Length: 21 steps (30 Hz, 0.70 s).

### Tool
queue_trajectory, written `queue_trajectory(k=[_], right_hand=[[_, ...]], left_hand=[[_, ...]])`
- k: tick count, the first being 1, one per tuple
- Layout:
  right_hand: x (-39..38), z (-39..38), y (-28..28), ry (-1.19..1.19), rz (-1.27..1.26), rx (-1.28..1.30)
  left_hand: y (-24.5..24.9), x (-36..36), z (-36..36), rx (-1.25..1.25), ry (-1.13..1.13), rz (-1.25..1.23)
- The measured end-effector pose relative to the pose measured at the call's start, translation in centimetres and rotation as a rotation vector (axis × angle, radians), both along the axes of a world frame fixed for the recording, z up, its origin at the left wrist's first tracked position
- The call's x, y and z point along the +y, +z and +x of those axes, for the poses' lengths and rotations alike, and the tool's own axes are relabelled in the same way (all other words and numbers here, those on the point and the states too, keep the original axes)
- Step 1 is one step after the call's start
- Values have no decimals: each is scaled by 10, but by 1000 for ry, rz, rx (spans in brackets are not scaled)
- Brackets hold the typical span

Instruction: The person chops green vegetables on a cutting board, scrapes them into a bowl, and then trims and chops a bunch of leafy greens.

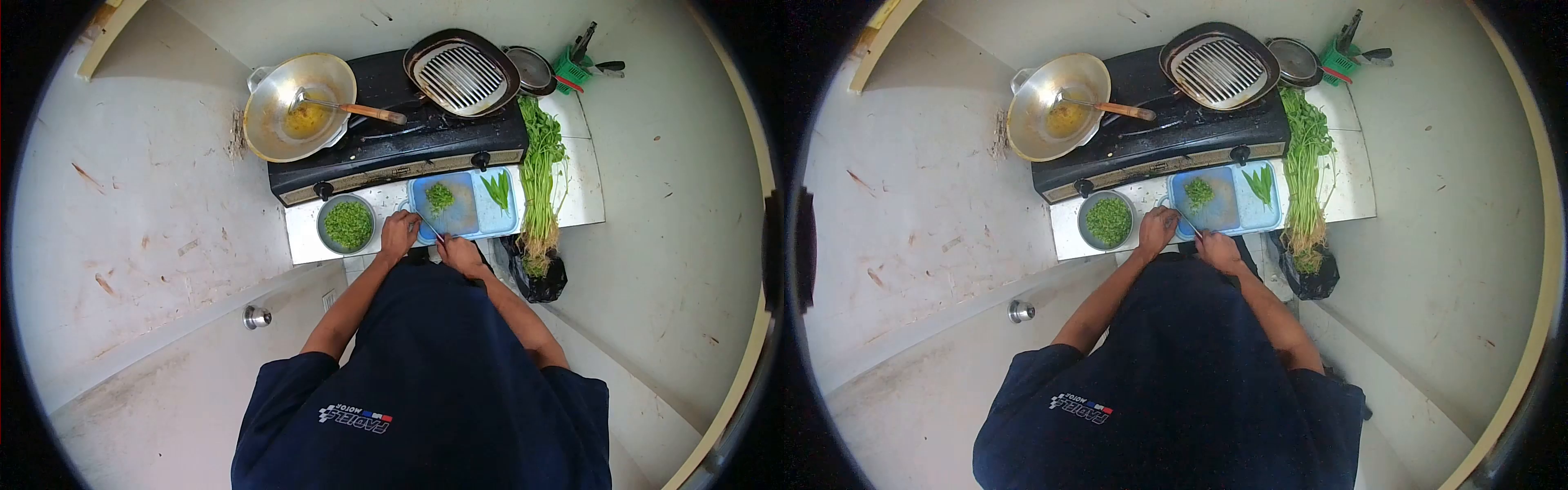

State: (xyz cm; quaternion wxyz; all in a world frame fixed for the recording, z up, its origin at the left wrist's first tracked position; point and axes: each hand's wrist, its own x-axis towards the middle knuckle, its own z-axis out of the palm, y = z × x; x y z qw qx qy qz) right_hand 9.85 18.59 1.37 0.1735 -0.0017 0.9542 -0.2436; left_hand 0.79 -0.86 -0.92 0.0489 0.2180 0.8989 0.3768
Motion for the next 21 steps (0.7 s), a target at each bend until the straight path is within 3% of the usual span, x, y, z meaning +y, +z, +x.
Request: queue_trajectory(k=[11, 21], right_hand=[[2, 0, -12, -3, -28, 90], [13, -3, -6, -143, -13, 45]], left_hand=[[3, -2, 3, 4, -8, -3], [7, 3, -1, 76, -41, 44]])
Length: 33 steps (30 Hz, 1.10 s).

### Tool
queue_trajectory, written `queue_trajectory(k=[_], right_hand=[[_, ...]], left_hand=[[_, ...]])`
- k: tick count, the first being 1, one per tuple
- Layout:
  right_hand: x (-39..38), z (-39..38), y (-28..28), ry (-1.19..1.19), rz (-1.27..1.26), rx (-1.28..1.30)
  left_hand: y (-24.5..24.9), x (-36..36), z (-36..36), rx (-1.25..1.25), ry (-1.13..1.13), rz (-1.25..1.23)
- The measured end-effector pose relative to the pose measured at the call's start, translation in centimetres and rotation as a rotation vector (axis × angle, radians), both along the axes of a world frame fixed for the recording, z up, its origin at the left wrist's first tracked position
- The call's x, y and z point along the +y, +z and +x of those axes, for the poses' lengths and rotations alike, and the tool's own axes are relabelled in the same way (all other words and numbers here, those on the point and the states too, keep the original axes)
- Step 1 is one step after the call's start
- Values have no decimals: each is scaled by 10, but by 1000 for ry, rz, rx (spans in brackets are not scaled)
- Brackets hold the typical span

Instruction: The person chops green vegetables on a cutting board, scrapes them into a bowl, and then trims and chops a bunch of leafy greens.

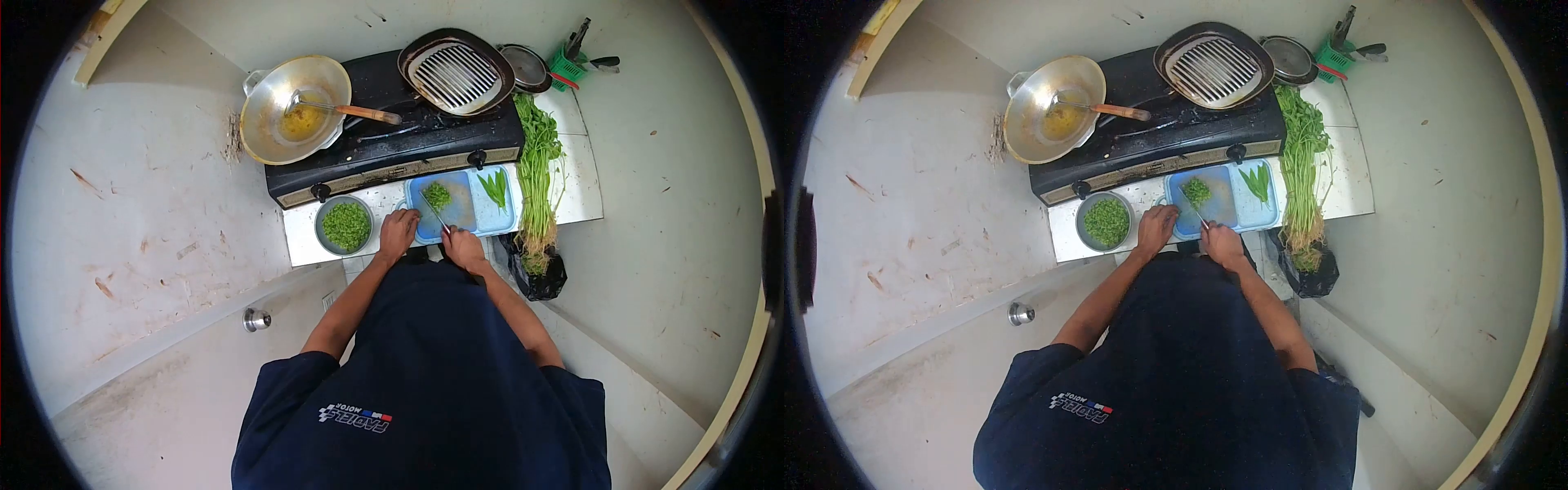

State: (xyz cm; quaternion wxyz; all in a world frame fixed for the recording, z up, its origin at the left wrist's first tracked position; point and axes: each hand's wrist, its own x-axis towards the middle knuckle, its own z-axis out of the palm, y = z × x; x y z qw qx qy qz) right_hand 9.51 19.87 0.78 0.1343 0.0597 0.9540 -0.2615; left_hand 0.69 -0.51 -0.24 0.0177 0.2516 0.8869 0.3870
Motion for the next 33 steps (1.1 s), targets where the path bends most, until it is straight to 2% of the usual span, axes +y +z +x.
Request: queue_trajectory(k=[2, 5, 11, 20, 33], right_hand=[[0, -1, 8, 0, -9, -42], [0, 3, 8, 26, -29, -50], [3, 6, 5, 58, -50, 6], [-1, 9, 0, 102, -41, -11], [-11, 3, 3, 87, 18, -38]], left_hand=[[-3, 4, -2, -16, -12, 46], [-3, 5, -2, -7, -51, -18], [-6, 2, -3, 60, -106, -8], [-11, 6, 0, -88, -41, 6], [-5, -3, 0, -26, -83, -35]])
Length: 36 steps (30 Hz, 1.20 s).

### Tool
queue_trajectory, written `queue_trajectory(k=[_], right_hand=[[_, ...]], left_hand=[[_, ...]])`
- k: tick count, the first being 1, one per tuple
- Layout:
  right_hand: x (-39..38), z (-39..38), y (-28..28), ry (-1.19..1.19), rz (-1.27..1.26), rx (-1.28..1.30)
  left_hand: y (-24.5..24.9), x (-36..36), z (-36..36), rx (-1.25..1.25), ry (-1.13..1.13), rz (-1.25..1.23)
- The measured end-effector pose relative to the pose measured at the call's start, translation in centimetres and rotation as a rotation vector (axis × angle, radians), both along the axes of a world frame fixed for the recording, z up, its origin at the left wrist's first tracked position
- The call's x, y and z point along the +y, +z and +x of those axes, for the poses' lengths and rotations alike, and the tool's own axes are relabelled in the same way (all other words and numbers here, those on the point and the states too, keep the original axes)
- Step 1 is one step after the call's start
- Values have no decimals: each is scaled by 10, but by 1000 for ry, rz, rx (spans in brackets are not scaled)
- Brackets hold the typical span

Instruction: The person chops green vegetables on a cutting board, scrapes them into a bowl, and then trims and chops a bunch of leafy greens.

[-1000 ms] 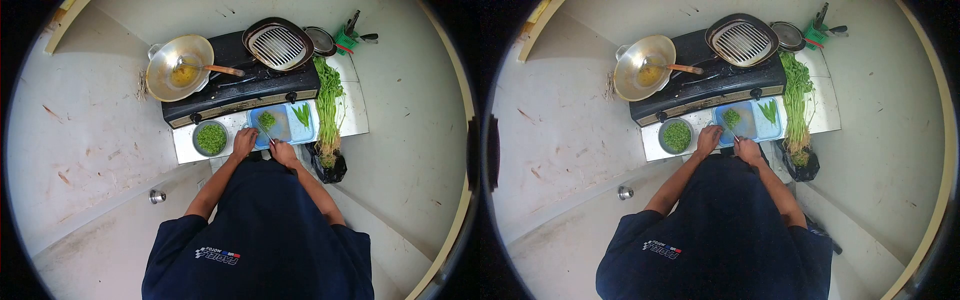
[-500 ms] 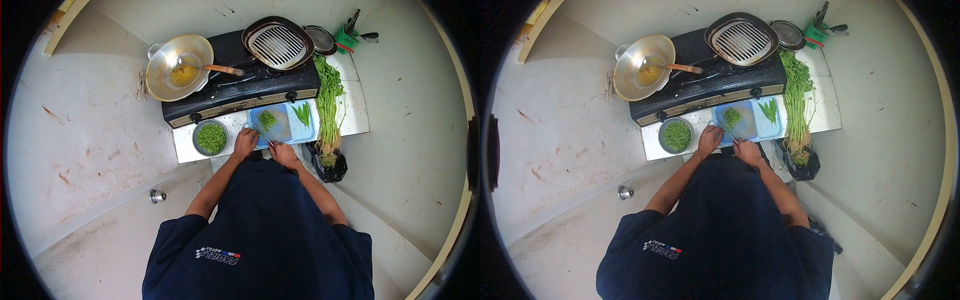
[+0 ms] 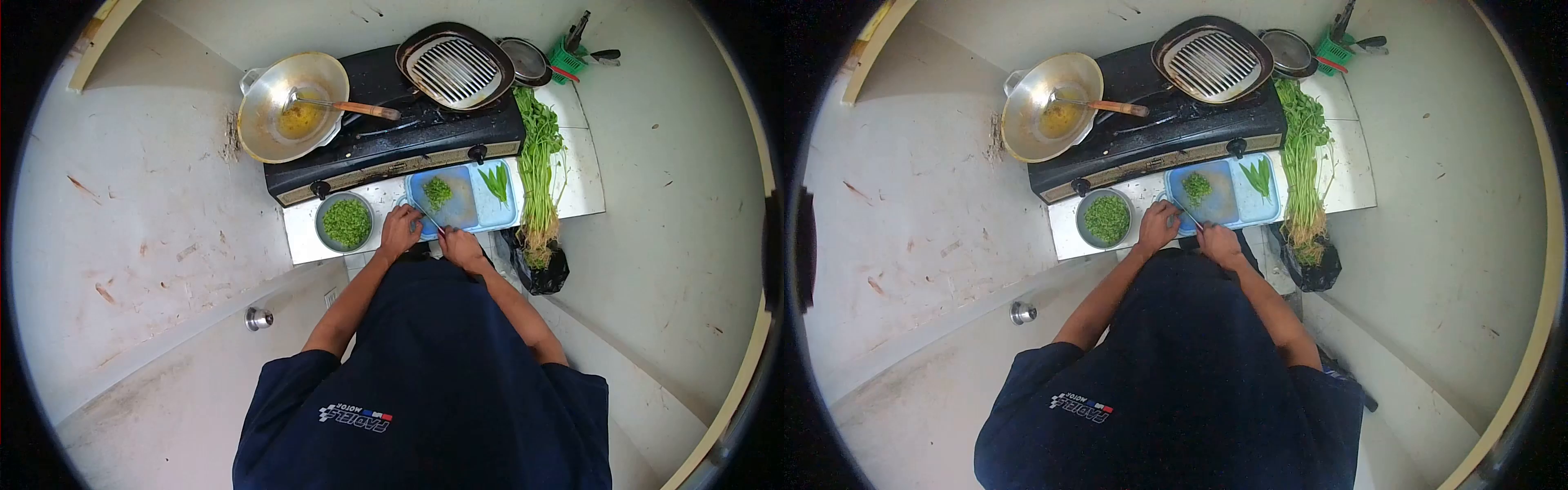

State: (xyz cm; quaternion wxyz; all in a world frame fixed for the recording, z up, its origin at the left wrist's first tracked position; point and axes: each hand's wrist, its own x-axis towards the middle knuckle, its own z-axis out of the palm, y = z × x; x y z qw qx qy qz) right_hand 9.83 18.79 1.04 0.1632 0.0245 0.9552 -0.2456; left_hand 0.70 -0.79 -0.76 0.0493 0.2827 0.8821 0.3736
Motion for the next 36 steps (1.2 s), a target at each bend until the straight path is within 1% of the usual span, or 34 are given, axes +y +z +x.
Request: queue_trajectory(k=[5, 8, 11, 14, 20, 23, 26, 29, 32, 35, 36], right_hand=[[7, 5, 5, -50, 4, -54], [8, 6, 0, -54, -28, -36], [7, 7, -3, -55, -27, -8], [8, 7, -3, -56, -36, -2], [8, 8, -4, -61, -59, -6], [8, 8, -2, -65, -51, -14], [8, 8, -2, -68, -49, -14], [8, 9, -7, -71, -53, -13], [8, 8, -6, -75, -47, -27], [7, 8, -5, -72, -46, 5], [8, 8, -5, -71, -53, 1]], left_hand=[[-1, -6, -12, 24, -81, 63], [1, -8, -19, -36, -119, 49], [4, -7, -23, -32, -143, 13], [2, -7, -24, -61, -137, -26], [-1, 3, -15, -87, -31, 40], [-4, 5, -12, -44, -13, 63], [2, 9, -9, -85, 36, 17], [7, 9, -9, -82, 30, -12], [8, 9, -7, 42, 6, -45], [0, 7, -4, 67, -40, -113], [-1, 6, -4, 63, -56, -90]])
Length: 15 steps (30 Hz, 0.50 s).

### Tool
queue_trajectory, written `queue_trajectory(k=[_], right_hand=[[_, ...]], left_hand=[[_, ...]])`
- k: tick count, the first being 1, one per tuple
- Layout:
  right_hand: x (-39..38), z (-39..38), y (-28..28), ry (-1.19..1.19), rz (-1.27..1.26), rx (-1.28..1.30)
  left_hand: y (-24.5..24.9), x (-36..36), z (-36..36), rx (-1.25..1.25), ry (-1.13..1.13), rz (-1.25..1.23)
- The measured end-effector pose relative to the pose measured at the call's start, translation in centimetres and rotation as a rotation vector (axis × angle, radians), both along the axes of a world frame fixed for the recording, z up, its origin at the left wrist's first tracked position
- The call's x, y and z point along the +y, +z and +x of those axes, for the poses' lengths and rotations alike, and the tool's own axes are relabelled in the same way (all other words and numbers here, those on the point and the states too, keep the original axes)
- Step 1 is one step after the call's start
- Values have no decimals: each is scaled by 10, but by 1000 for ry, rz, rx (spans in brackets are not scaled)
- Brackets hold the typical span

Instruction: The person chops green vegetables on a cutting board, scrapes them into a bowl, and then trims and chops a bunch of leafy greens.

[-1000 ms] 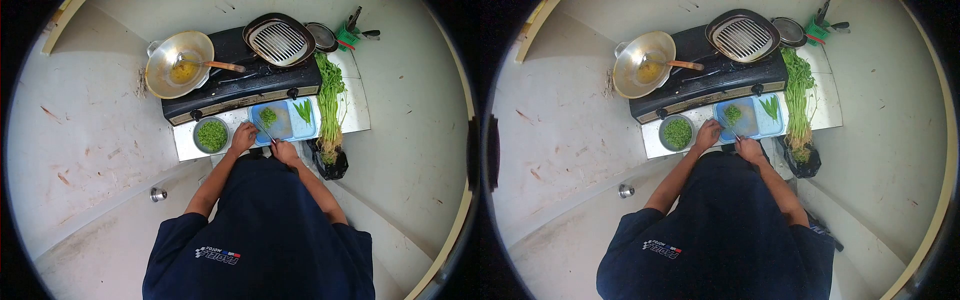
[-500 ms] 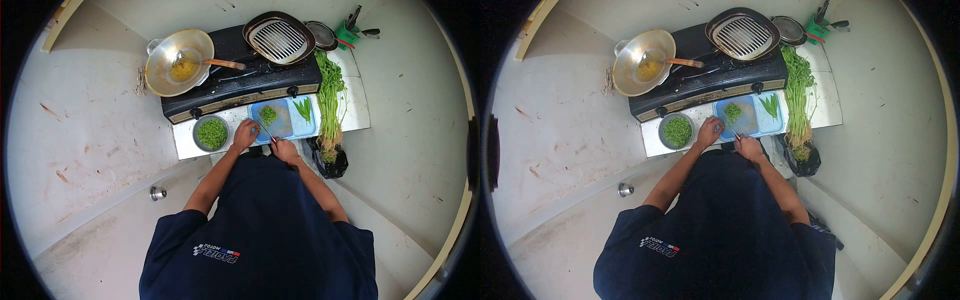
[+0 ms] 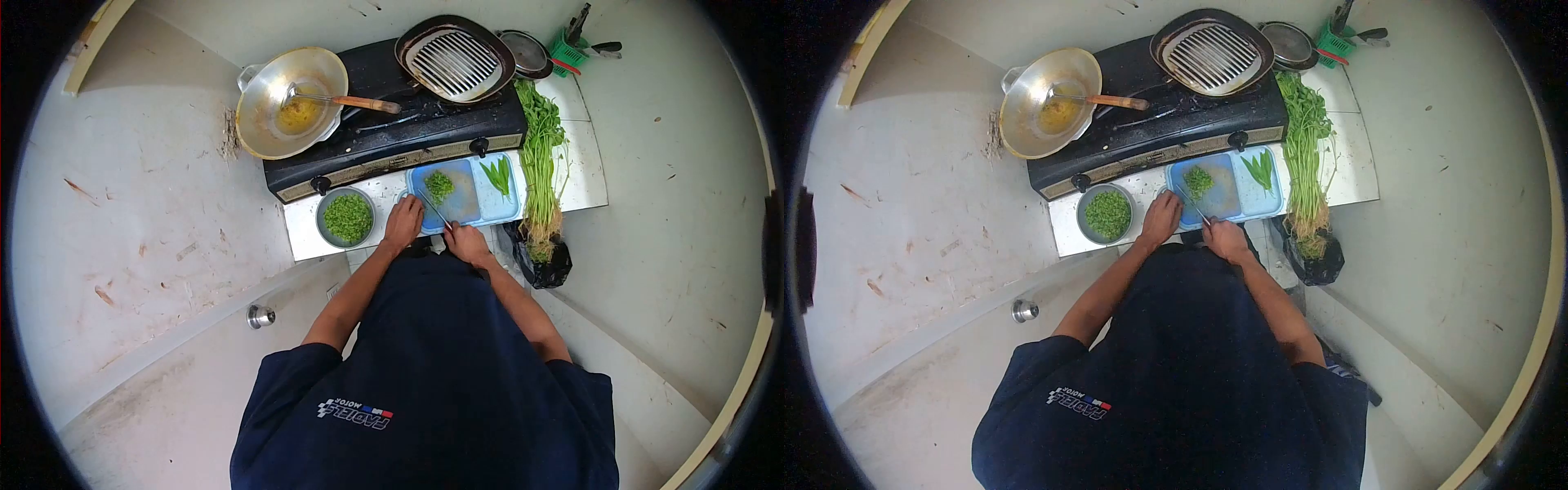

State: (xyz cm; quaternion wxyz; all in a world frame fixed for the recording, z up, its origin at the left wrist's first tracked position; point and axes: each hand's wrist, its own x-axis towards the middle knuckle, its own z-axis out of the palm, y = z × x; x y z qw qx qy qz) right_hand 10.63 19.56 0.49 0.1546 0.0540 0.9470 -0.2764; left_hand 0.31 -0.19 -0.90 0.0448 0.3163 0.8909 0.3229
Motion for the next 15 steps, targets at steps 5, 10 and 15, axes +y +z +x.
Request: queue_trajectory(k=[5, 10, 15], right_hand=[[1, -1, 0, -3, -14, -21], [2, -2, -1, -2, -16, -8], [5, -3, 1, 10, -28, 3]], left_hand=[[0, -4, 1, -28, 5, 37], [6, 1, 3, -72, 76, 87], [0, 6, 0, -104, 127, 57]])
